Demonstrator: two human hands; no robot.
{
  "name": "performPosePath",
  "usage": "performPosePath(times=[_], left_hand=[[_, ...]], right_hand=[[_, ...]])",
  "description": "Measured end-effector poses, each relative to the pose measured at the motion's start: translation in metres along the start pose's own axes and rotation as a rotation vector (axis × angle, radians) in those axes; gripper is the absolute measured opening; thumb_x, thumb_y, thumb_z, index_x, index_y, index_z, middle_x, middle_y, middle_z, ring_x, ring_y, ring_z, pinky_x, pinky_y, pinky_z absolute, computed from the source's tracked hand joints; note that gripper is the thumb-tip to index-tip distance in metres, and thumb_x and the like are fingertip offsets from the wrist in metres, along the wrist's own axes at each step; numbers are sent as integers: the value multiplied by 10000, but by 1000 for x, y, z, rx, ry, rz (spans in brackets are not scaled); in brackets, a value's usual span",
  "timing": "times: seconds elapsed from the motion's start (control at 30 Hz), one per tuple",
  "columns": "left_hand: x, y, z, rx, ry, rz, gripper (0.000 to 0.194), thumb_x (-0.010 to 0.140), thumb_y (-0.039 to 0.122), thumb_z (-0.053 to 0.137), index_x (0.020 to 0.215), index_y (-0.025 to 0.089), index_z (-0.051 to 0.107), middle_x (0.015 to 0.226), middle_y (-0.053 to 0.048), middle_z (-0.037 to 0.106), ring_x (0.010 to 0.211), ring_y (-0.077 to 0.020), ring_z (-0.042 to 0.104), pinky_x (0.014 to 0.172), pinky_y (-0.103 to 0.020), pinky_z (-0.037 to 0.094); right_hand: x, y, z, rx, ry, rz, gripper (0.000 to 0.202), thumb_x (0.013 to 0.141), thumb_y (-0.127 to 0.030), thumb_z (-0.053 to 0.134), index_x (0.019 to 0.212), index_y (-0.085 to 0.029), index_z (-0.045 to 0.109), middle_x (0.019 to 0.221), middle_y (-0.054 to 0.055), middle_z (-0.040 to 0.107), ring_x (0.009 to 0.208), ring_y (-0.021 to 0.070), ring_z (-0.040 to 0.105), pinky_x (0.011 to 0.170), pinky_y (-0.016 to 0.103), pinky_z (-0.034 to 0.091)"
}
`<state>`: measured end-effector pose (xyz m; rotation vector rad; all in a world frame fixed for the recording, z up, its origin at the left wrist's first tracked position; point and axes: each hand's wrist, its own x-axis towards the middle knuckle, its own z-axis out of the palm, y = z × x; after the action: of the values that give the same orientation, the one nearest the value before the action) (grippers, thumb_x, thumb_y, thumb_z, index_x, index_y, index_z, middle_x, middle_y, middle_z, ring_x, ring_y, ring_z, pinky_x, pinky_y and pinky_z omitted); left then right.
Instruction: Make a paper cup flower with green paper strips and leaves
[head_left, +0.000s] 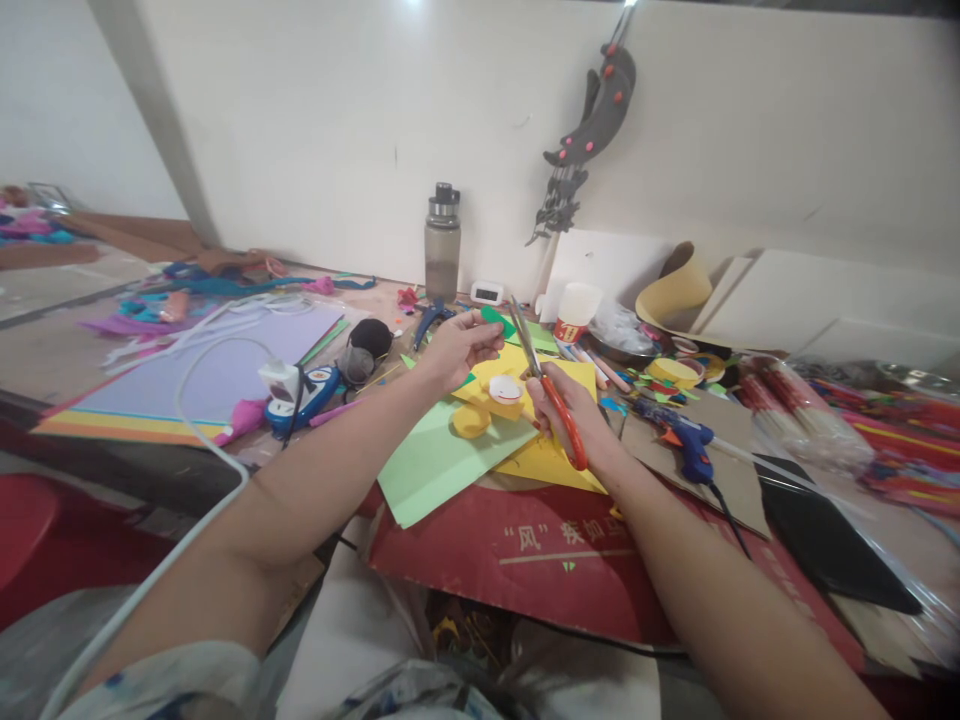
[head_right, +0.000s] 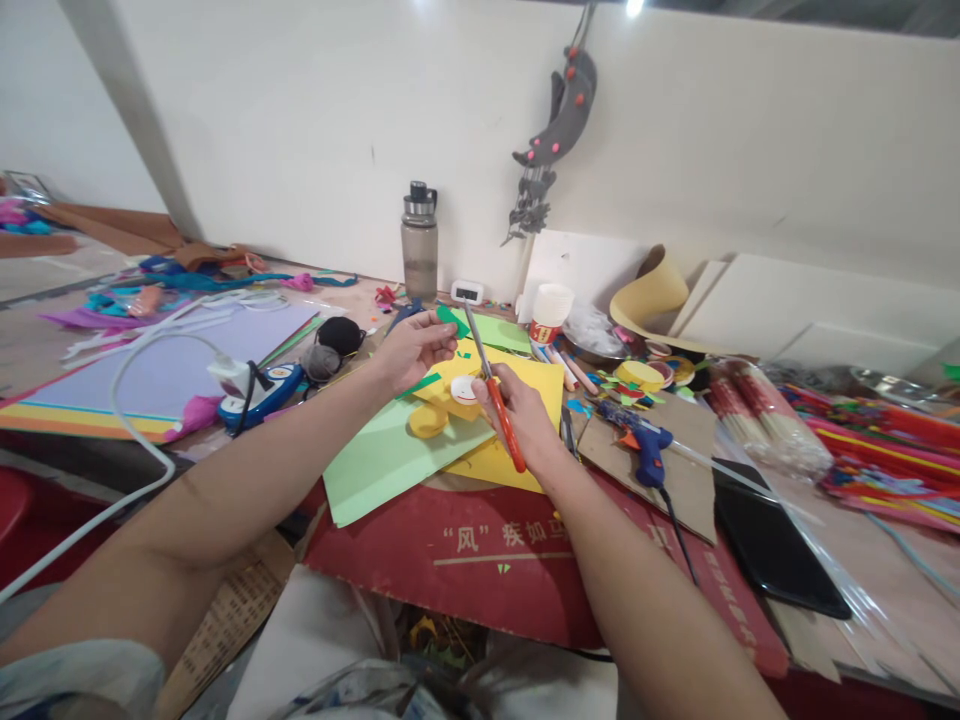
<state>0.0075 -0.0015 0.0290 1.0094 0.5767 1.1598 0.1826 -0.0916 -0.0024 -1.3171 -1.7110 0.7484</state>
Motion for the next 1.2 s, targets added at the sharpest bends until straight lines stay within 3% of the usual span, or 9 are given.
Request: performPosePath(times=[0.13,0.27,0.6,1.2], left_hand=[[1,4,-2,-5,41,-4,135,774,125,735,785,128,601,697,-14,683,624,-88,646,621,-210,509],[2,9,-4,26,65,-3,120,772,123,732,771,120,612,661,-6,666,546,-57,584,583,-190,483],[1,11,-4,112,-33,17,181,732,116,774,699,115,595,596,-1,616,475,-44,516,504,-182,412],[3,10,-6,113,-76,17,111,766,101,722,737,104,615,596,-3,622,459,-46,526,496,-174,402]], right_hand=[[-1,-2,-1,-9,-14,4,461,867,-657,519,1048,-237,577,573,-62,443,496,128,451,468,247,339],[-2,-4,-2,-17,-28,2,457,861,-657,526,1024,-235,585,560,-65,416,498,127,435,470,247,334],[-4,-8,-2,8,-43,41,450,831,-643,575,992,-224,612,601,-54,431,518,117,430,463,237,324],[-5,-6,-1,13,-46,46,459,843,-625,582,1042,-214,632,587,-61,405,508,110,414,454,230,307]])
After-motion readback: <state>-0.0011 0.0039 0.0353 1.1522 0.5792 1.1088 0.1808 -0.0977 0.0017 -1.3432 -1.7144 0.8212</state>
